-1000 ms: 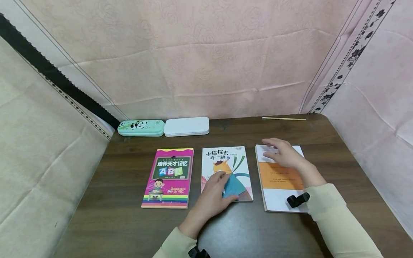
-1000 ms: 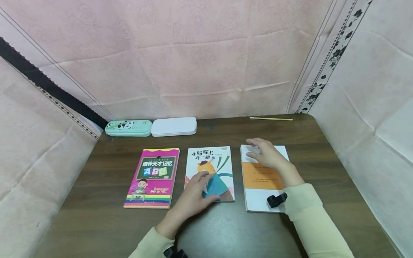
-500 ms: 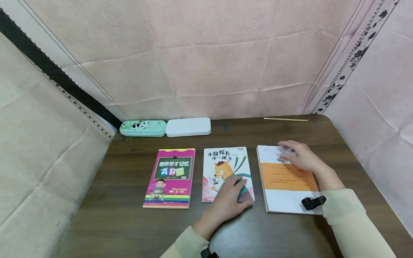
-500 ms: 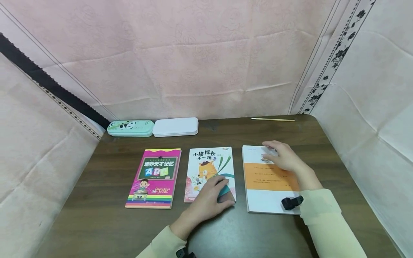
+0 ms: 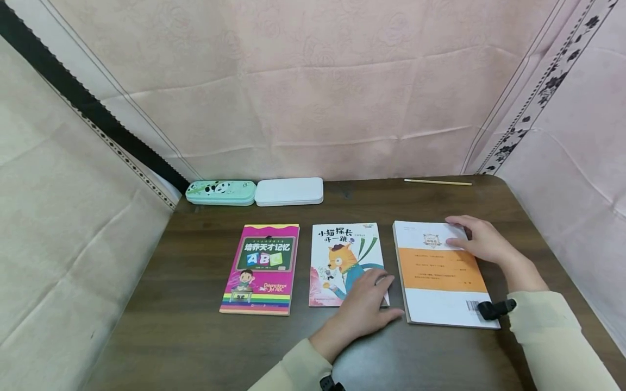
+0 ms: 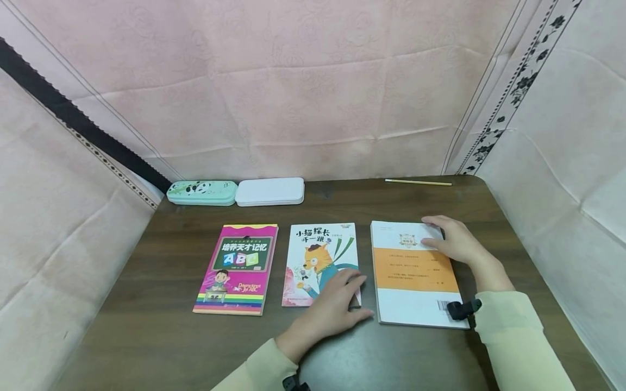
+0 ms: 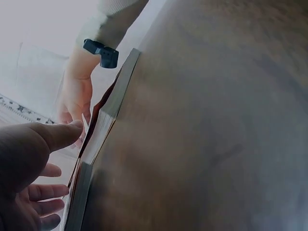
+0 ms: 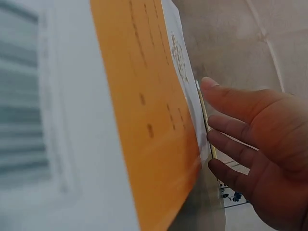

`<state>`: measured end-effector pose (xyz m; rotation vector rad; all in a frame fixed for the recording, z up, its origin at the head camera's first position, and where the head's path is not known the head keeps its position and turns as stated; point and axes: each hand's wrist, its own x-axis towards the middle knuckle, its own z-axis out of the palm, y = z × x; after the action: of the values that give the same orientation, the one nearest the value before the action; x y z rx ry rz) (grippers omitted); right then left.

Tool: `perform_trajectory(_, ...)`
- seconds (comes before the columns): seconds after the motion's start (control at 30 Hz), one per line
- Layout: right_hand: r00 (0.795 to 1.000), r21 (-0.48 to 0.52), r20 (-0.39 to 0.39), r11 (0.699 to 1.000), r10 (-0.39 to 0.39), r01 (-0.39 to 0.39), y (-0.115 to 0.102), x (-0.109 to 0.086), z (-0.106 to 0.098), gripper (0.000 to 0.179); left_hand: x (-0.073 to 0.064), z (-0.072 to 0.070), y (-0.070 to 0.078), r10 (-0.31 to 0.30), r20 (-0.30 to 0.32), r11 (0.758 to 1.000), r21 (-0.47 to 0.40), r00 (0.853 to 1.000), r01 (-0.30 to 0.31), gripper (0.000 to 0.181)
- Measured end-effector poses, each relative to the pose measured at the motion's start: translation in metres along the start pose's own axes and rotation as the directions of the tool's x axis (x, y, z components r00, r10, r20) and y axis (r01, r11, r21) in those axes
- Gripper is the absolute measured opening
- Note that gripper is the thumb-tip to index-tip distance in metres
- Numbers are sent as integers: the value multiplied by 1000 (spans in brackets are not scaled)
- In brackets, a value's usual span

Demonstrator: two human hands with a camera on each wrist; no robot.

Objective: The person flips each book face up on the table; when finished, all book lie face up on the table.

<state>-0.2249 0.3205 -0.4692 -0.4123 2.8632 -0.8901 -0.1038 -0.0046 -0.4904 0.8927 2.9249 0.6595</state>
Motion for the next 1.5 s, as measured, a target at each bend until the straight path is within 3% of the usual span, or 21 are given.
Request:
perform_trajectory(0.2, 996, -12, 49, 997, 80, -79, 11, -2, -5, 76, 7, 4, 7, 39, 29, 999, 35, 999, -40, 70)
perform_trajectory(0.43, 989, -13, 76, 992, 124, -123, 19, -1, -6, 84, 13, 8, 10, 83, 28, 997, -9, 996, -82, 68)
perform_trajectory(0.73, 984, -20, 95, 989, 148, -147, 26, -1, -5, 93, 16, 11, 13, 125, 106, 992, 2, 986, -126, 75)
perform_trajectory(1.0, 983, -11, 90, 987, 159, -158, 28, -1, -5, 94, 19, 10, 15, 104, 148, 994, 16, 984, -107, 81)
perform_trajectory(1.2, 986, 0, 60, 988, 153, -153, 28, 1, -4, 87, 21, 10, 14, 76, 156, 995, 49, 985, -84, 72)
perform_trajectory(1.5, 986, 6, 66, 988, 153, -154, 26, 4, -2, 79, 25, 11, 15, 35, 155, 999, -3, 987, -34, 77)
